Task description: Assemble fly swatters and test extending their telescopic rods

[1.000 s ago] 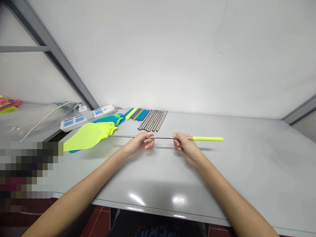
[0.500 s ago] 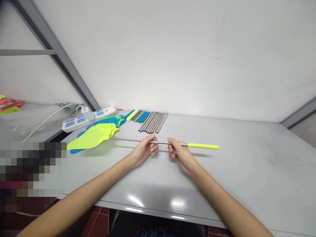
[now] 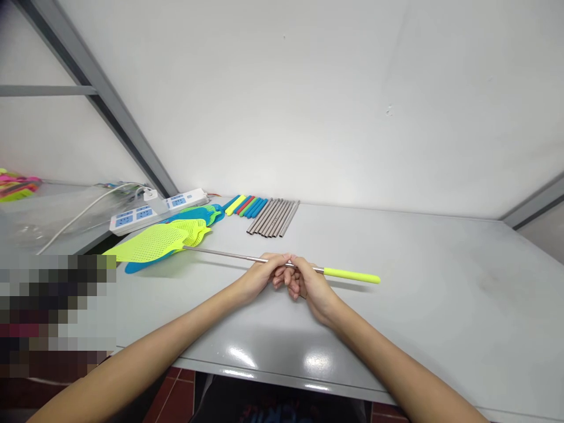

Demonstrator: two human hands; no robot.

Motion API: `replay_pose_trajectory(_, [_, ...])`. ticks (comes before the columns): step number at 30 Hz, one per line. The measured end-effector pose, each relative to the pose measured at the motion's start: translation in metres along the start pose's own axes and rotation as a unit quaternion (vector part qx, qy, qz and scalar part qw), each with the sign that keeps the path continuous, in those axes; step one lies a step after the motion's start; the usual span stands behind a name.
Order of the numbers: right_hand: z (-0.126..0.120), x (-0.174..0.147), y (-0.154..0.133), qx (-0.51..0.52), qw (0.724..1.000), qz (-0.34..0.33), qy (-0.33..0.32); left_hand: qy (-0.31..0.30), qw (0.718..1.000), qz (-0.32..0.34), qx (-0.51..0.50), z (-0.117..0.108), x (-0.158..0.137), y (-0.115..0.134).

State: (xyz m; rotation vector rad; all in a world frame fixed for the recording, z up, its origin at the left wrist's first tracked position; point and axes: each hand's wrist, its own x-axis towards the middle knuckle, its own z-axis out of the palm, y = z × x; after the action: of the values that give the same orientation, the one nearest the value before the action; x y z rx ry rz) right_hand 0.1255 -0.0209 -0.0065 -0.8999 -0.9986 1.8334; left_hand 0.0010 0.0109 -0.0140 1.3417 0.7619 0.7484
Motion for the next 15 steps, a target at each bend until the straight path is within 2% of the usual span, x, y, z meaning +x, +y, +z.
replay_pose_trajectory(8, [-0.0038,0.0024,0.0009,-0.019,1.0,0.014,-0.002,-0.05,0.997,-0.011,-0.06,-0.0017,0.002,0.0004])
replay_pose_trajectory(15, [-0.0076,0.003,-0.0017,-0.043,0.999,-0.01,-0.001,-0.048,0.994,-0.035,-0.096,0.0001,-0.0009,0.0051])
